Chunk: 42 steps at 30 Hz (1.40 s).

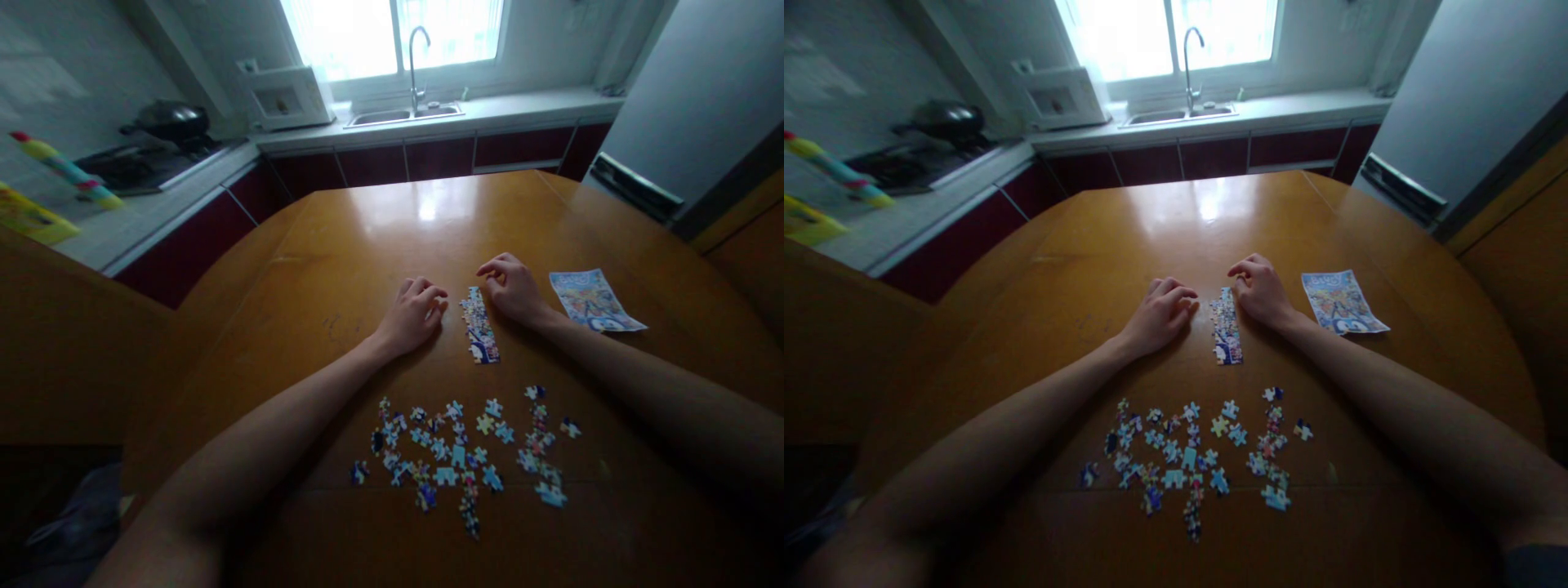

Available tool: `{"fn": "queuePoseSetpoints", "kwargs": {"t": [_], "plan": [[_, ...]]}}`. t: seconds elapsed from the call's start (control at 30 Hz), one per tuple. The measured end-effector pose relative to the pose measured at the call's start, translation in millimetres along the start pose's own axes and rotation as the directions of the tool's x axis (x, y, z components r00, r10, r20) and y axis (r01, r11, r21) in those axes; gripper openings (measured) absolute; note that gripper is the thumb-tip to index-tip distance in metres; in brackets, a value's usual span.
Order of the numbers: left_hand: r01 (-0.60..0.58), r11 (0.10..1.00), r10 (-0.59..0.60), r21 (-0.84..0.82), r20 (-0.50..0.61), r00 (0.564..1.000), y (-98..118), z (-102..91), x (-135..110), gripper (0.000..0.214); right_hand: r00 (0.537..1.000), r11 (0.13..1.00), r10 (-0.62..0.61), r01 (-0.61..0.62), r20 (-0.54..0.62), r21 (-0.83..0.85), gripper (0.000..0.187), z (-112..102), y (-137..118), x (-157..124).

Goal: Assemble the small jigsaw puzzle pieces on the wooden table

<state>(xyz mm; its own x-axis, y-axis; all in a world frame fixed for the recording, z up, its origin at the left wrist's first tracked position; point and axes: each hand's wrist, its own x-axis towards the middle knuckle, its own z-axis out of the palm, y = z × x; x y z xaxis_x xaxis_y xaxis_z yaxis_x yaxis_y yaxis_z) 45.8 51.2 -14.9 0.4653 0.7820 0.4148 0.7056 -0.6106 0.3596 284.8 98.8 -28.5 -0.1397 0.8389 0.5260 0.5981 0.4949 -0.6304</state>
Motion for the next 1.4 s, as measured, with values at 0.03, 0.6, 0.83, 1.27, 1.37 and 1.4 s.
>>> {"fn": "queuePoseSetpoints", "kwargs": {"t": [0.03, 0.6, 0.83, 1.27, 1.37, 1.4], "plan": [[0.001, 1.0, -0.001, 0.002, 0.002, 1.0, -0.1, 0.1, 0.1, 0.019, 1.0, 1.0, -0.001, 0.001, 0.0, 0.0, 0.022, 0.0, 0.2, 0.1], [-0.003, 1.0, 0.003, -0.004, -0.003, 1.0, -1.8, 0.7, 0.0, 0.019, 1.0, 1.0, -0.003, 0.003, 0.002, 0.02, 0.021, -2.0, -3.6, -0.2], [0.002, 1.0, -0.002, -0.007, 0.006, 1.0, -0.2, -1.0, 0.1, 0.02, 0.999, 0.999, 0.039, -0.04, 0.02, 0.015, 0.021, -1.2, -2.6, -0.4], [0.009, 1.0, -0.009, -0.018, 0.003, 1.0, -1.5, 0.8, -0.4, 0.017, 0.714, 0.896, -0.44, 0.384, 0.545, 0.221, 0.008, -38.0, -144.8, -49.8], [0.008, 1.0, -0.008, -0.014, -0.012, 1.0, -1.4, 1.6, -0.7, 0.018, 0.585, 0.901, -0.394, 0.397, 0.709, 0.174, 0.016, -34.7, -163.5, -75.3], [0.002, 1.0, -0.002, -0.01, -0.006, 1.0, -1.2, 1.5, -0.7, 0.018, 0.561, 0.903, -0.371, 0.403, 0.74, 0.147, 0.018, -33.4, -165.7, -81.4]]}}
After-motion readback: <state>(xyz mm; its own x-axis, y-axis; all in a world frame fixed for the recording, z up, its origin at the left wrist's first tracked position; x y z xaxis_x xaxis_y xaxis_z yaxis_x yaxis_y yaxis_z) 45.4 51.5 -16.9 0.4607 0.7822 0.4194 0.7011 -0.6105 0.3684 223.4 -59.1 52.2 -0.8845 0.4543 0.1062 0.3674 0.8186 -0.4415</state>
